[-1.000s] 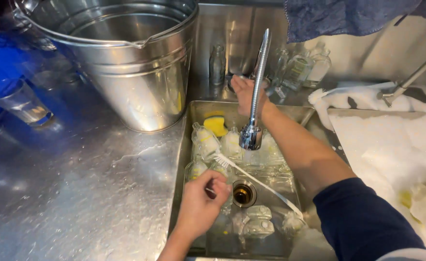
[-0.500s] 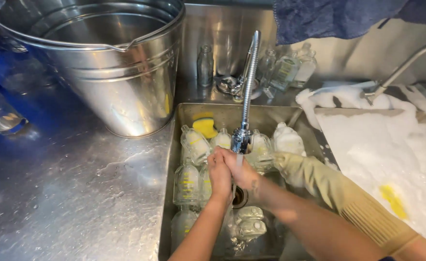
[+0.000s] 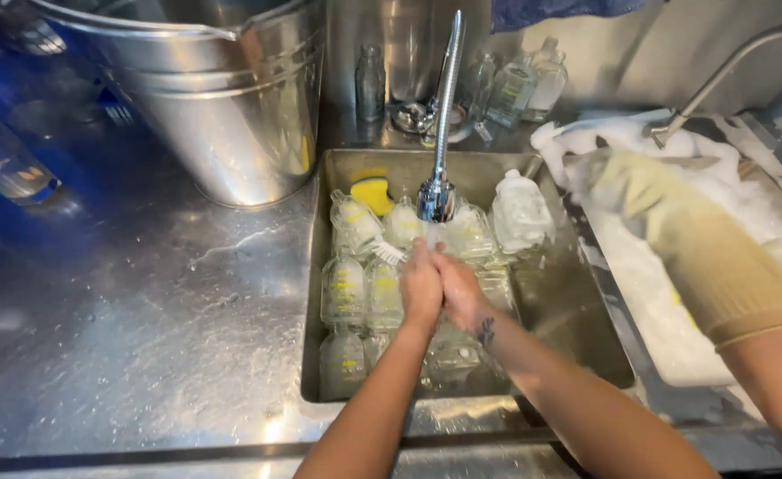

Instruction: The person is rinsing glass bottles under a faucet, placing them in a sink, and then organizing them into a blue plastic crate.

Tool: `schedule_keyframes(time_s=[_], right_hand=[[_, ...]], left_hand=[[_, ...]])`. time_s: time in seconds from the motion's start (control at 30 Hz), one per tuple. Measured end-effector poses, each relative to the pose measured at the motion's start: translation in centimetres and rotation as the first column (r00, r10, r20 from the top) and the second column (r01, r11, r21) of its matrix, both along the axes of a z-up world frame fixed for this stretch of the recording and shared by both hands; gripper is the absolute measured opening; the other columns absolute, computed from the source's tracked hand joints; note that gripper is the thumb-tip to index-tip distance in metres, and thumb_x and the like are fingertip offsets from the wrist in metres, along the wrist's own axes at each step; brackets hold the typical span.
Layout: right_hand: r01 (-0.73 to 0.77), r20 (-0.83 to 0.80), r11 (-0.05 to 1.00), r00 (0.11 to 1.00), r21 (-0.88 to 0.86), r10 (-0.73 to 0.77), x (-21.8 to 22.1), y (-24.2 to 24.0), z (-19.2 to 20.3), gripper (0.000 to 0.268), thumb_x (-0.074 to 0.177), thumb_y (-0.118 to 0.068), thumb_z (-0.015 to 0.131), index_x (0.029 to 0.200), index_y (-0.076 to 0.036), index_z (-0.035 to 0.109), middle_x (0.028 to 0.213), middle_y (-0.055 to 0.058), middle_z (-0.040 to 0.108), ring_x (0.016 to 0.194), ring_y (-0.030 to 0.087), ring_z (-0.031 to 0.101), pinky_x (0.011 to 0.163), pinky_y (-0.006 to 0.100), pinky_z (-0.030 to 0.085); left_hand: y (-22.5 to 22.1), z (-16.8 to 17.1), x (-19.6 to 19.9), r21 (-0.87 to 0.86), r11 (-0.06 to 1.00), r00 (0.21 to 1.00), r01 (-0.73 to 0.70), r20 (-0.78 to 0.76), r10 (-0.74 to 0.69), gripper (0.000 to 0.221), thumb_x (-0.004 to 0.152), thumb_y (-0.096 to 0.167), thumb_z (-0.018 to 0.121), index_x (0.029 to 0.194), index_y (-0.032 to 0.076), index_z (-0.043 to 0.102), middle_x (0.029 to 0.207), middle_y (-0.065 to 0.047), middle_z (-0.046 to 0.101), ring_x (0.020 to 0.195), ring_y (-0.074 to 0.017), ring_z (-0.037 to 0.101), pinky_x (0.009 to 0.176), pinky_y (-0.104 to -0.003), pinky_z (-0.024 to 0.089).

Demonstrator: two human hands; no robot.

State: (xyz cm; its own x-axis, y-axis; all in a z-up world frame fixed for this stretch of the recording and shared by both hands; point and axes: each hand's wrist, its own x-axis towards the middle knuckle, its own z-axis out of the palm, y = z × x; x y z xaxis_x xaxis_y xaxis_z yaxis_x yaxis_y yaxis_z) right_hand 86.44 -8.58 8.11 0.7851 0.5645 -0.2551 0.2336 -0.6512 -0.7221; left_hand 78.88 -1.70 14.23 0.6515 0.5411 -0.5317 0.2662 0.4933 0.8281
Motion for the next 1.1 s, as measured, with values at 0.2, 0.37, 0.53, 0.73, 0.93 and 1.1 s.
schedule_keyframes(time_s=[0.2,0.37,0.53,0.73,0.93,1.1], right_hand=[[0.071,0.061,0.997,0.995,0.035,-0.073,1.7,-3.8,1.4,0.021,0.092,-0.044,0.066,0.083,-0.031,0.079,0.067,-0.010,0.068,0.070,0.009,0.068,0.067,0.028,0.052],[-0.447,-0.032,0.763,0.871,-0.466,0.491,-0.1,-8.2,7.0,0.101,0.071,-0.045,0.088,0.154,-0.028,0.033,0.155,0.014,0.044,0.146,0.034,0.040,0.125,0.049,0.032],[-0.618,-0.207,0.602,0.764,-0.506,0.611,-2.5,-8.2,5.8,0.132,0.066,-0.051,0.092,0.163,-0.018,0.009,0.160,0.026,0.032,0.147,0.045,0.034,0.122,0.058,0.031],[-0.663,-0.151,0.452,0.646,-0.597,0.748,-2.2,-7.0,0.2,0.108,0.072,-0.035,0.090,0.153,-0.022,0.021,0.144,0.021,0.045,0.129,0.042,0.055,0.106,0.056,0.049],[-0.734,-0.051,0.506,0.588,-0.453,0.808,-0.5,-7.5,-2.2,0.091,0.069,-0.031,0.085,0.144,-0.011,0.037,0.133,0.025,0.053,0.115,0.049,0.063,0.099,0.058,0.054],[-0.767,-0.016,0.549,0.587,-0.331,0.810,-1.6,-6.8,3.6,0.102,0.062,-0.067,0.077,0.139,-0.006,0.050,0.127,0.025,0.063,0.119,0.047,0.062,0.100,0.057,0.052]], left_hand=[[0.9,-0.5,-3.7,0.181,0.912,0.926,0.368,0.011,-0.376,0.048,0.100,0.026,0.053,0.146,0.013,0.055,0.126,-0.027,0.065,0.088,-0.0346,0.076,0.065,-0.038,0.067],[5.4,-3.0,-5.1,0.508,0.773,0.913,0.381,-0.073,-0.402,0.050,0.082,0.003,0.044,0.117,0.015,0.077,0.107,-0.006,0.079,0.109,-0.0260,0.070,0.101,-0.043,0.052],[4.7,-3.9,-3.6,0.558,0.735,0.917,0.385,-0.142,-0.373,0.029,0.087,0.016,0.056,0.108,0.016,0.076,0.100,-0.001,0.078,0.101,-0.0241,0.072,0.093,-0.044,0.056],[4.0,-2.2,-3.3,0.589,0.673,0.887,0.447,-0.193,-0.420,0.026,0.084,0.018,0.060,0.105,0.012,0.074,0.101,-0.008,0.077,0.107,-0.0332,0.071,0.094,-0.049,0.056],[5.3,-1.6,-4.3,0.573,0.652,0.861,0.497,-0.233,-0.452,0.034,0.081,0.020,0.063,0.112,0.009,0.071,0.096,-0.009,0.074,0.102,-0.0324,0.071,0.091,-0.049,0.057],[5.3,0.4,-6.7,0.535,0.459,0.692,0.710,-0.405,-0.598,0.053,0.075,0.013,0.069,0.127,0.007,0.066,0.109,-0.020,0.073,0.111,-0.0412,0.069,0.092,-0.051,0.056]])
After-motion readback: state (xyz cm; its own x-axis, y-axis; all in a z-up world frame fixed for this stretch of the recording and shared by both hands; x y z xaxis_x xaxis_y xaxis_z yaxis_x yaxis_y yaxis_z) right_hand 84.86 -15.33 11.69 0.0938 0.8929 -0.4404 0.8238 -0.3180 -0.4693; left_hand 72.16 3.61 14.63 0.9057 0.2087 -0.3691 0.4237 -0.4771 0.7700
